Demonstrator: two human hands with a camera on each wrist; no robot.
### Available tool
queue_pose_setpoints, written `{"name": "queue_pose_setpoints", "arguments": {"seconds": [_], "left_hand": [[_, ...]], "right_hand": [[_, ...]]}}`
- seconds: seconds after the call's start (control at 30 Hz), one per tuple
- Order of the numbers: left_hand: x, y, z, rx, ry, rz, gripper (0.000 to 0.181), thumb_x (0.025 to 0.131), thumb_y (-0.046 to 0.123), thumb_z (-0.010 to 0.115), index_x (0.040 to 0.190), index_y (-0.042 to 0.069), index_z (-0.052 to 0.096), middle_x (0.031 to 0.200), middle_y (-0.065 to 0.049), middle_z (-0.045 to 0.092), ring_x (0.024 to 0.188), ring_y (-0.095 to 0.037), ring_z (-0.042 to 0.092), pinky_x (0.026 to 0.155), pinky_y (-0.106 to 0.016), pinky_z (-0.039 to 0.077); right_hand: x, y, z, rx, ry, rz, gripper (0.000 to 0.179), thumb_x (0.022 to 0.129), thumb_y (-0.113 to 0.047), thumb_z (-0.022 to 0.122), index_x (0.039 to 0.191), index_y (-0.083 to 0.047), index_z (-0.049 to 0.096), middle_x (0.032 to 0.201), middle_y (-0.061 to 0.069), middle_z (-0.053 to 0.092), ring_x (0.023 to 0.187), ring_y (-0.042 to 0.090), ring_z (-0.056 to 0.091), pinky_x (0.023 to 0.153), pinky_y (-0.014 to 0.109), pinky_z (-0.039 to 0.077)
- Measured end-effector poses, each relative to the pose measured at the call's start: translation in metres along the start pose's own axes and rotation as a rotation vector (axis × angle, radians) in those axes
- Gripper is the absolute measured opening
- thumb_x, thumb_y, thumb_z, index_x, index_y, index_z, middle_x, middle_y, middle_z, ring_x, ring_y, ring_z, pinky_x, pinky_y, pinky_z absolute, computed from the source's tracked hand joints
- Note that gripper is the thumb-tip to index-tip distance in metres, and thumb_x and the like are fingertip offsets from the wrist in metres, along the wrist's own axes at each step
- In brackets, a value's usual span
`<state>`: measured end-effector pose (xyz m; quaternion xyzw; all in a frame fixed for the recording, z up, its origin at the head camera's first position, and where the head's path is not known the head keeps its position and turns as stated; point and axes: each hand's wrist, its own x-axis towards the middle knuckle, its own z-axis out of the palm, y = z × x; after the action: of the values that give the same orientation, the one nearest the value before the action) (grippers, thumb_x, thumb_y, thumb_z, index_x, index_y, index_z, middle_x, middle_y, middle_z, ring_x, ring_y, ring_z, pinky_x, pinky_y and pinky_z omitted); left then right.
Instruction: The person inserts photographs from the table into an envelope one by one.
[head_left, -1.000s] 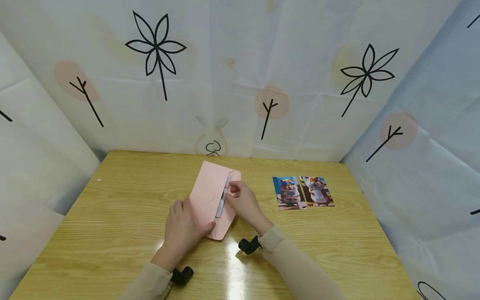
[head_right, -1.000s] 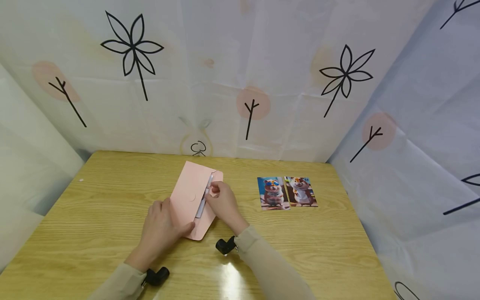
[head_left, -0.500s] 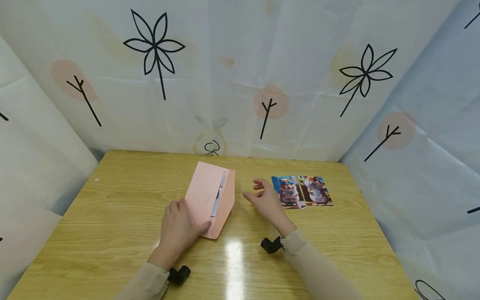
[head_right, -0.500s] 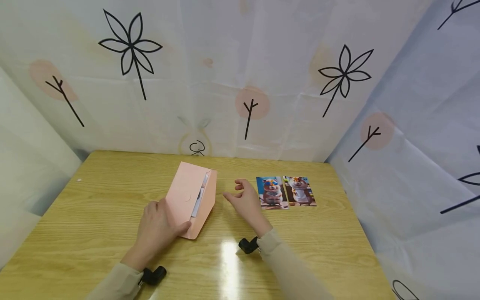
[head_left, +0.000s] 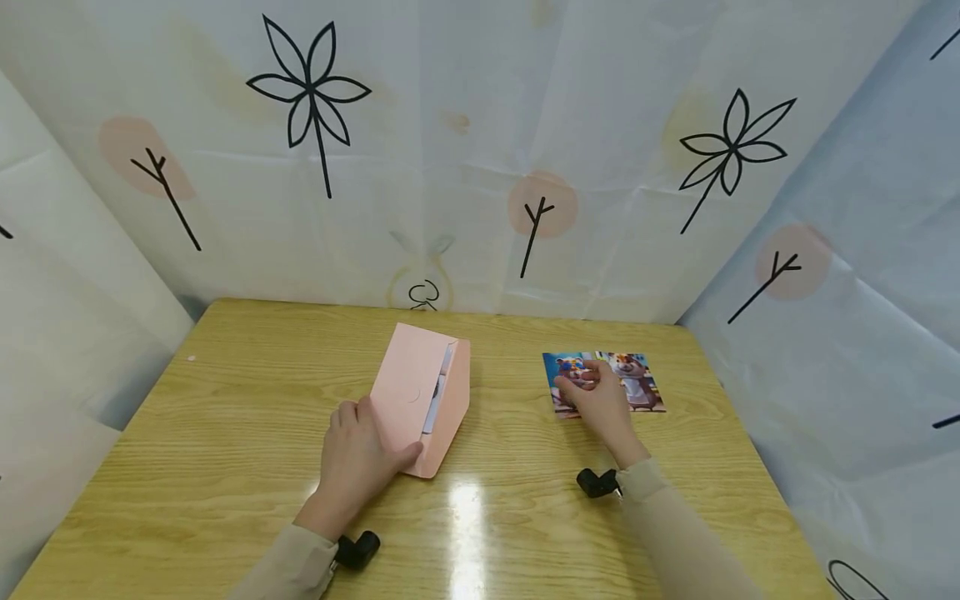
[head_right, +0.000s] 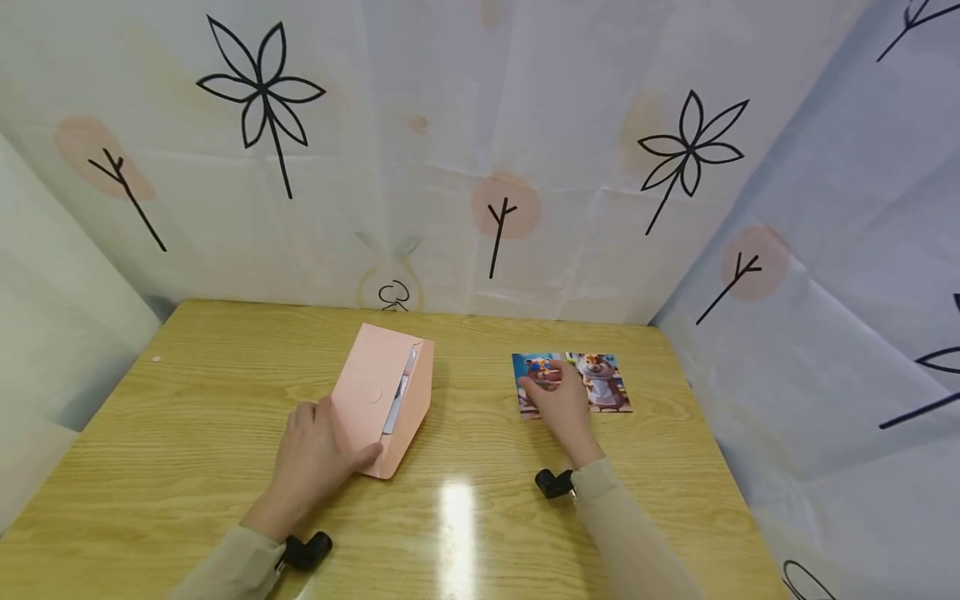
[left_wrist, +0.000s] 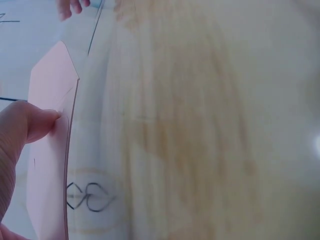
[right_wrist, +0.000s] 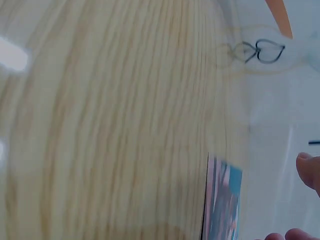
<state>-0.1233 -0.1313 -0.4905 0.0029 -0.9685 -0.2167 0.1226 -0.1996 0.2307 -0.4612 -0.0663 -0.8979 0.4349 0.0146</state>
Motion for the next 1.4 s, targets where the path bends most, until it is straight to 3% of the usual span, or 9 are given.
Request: {"name": "queue_pose_setpoints", "arguments": {"seconds": [0.3,0.53,0.7,1.03,1.4], "left_hand": [[0.001,0.001,-0.002,0.014,-0.007,0.003,0.101,0.06,0.064,0.078,0.117,-0.013,0.046,0.098,-0.022,0.045,0.088,-0.036,0.043,0.074,-0.046,0.04],[0.001,0.002,-0.003,0.004,-0.019,-0.009,0.103,0.06,0.065,0.078,0.119,-0.013,0.045,0.1,-0.023,0.045,0.09,-0.036,0.044,0.075,-0.047,0.041],[0.001,0.002,-0.004,0.01,-0.026,-0.013,0.105,0.061,0.065,0.077,0.121,-0.013,0.045,0.101,-0.024,0.045,0.091,-0.036,0.044,0.076,-0.048,0.041],[0.003,0.003,-0.004,-0.004,-0.04,-0.019,0.105,0.06,0.066,0.077,0.121,-0.012,0.045,0.103,-0.023,0.045,0.092,-0.037,0.044,0.077,-0.049,0.041],[0.004,0.004,-0.002,0.001,-0.031,-0.018,0.103,0.059,0.066,0.078,0.12,-0.012,0.046,0.101,-0.022,0.045,0.09,-0.035,0.043,0.074,-0.047,0.041]], "right_hand": [[0.018,0.028,-0.044,-0.065,0.117,0.079,0.083,0.088,-0.049,0.066,0.146,-0.001,0.032,0.137,0.025,0.042,0.121,0.04,0.044,0.095,0.054,0.039],[0.027,0.045,-0.061,-0.127,0.129,0.15,0.098,0.087,-0.052,0.065,0.153,-0.001,0.014,0.15,0.03,0.024,0.133,0.048,0.028,0.102,0.06,0.03],[0.031,0.051,-0.064,-0.222,0.129,0.214,0.101,0.086,-0.052,0.065,0.152,0.002,0.011,0.146,0.035,0.024,0.131,0.054,0.023,0.103,0.062,0.024],[0.032,0.061,-0.063,-0.333,0.043,0.29,0.106,0.085,-0.047,0.068,0.15,0.007,0.005,0.145,0.04,0.02,0.129,0.061,0.017,0.102,0.068,0.017],[0.035,0.06,-0.056,-0.367,0.055,0.284,0.095,0.086,-0.041,0.068,0.148,0.009,0.015,0.141,0.04,0.027,0.126,0.059,0.023,0.099,0.066,0.021]]}}
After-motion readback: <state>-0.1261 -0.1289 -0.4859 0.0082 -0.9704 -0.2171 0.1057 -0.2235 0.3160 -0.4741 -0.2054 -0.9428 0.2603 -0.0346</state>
